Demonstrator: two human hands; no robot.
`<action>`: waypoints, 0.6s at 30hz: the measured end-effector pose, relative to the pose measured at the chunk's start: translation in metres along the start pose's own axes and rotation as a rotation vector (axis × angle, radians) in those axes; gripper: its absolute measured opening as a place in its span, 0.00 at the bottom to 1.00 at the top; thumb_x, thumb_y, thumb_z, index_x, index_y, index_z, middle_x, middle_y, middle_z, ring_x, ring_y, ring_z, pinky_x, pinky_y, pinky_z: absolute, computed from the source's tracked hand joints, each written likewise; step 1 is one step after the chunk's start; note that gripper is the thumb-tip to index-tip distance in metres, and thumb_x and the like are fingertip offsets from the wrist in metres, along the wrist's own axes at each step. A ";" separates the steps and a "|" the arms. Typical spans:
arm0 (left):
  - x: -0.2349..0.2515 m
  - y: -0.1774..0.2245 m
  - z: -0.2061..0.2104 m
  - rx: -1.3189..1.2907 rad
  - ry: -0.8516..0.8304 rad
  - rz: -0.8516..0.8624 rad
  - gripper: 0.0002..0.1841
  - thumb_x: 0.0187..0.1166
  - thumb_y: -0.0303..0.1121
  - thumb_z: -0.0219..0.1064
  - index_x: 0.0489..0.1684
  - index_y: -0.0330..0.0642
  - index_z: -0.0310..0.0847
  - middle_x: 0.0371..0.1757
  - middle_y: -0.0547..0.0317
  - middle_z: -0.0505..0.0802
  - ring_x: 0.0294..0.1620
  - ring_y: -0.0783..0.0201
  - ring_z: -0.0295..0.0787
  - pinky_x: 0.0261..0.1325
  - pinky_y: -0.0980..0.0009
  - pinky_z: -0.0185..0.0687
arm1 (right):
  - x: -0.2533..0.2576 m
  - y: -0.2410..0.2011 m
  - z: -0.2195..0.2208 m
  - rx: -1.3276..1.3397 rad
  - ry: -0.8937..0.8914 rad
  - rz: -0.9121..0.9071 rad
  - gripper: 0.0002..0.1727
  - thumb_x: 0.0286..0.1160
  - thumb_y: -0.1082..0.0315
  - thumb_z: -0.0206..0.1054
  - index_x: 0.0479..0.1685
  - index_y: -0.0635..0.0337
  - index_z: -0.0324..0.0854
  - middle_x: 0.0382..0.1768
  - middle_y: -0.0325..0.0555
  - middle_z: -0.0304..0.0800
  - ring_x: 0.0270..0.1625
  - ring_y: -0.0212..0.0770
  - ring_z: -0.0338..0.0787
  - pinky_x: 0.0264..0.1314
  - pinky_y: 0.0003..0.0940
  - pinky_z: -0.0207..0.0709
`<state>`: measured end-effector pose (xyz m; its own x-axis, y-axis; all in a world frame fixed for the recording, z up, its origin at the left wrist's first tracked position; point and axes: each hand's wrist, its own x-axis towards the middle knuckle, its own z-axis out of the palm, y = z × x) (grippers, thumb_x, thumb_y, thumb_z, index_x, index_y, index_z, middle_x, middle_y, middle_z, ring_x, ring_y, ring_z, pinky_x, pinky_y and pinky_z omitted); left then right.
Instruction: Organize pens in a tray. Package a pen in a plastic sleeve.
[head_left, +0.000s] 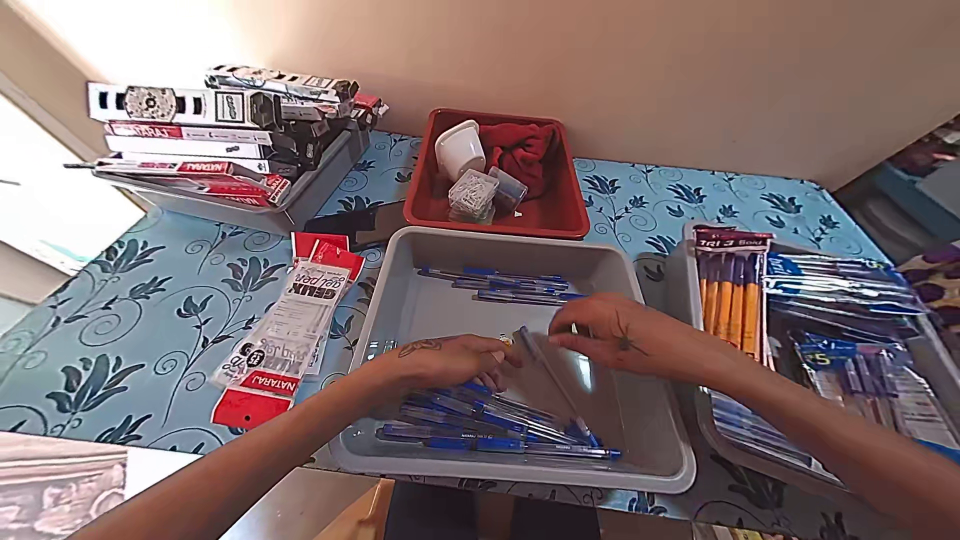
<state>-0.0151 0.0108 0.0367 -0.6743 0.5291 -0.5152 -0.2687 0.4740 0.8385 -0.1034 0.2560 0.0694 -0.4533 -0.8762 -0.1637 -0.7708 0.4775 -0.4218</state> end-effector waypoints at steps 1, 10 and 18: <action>0.000 0.000 0.000 0.031 -0.020 0.027 0.21 0.93 0.29 0.44 0.81 0.46 0.71 0.59 0.56 0.88 0.50 0.75 0.83 0.55 0.74 0.76 | 0.004 0.008 0.002 -0.044 0.069 0.016 0.11 0.84 0.63 0.64 0.45 0.59 0.90 0.38 0.45 0.91 0.39 0.40 0.89 0.43 0.42 0.81; 0.001 -0.004 0.000 0.091 -0.028 0.057 0.25 0.89 0.24 0.51 0.86 0.44 0.61 0.59 0.55 0.88 0.50 0.75 0.83 0.54 0.76 0.77 | 0.018 0.023 0.014 -0.277 0.126 0.216 0.16 0.81 0.63 0.70 0.52 0.70 0.84 0.43 0.61 0.88 0.46 0.60 0.91 0.46 0.57 0.82; 0.008 -0.003 0.002 -0.337 0.218 -0.152 0.19 0.97 0.40 0.38 0.72 0.36 0.62 0.41 0.55 0.92 0.39 0.69 0.93 0.50 0.73 0.86 | 0.002 -0.002 0.007 0.090 -0.361 -0.031 0.17 0.89 0.62 0.59 0.48 0.69 0.88 0.36 0.57 0.91 0.41 0.50 0.89 0.48 0.50 0.79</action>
<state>-0.0188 0.0148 0.0295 -0.7298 0.2927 -0.6178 -0.5614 0.2590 0.7859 -0.0994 0.2531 0.0641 -0.2313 -0.8642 -0.4468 -0.7319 0.4571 -0.5053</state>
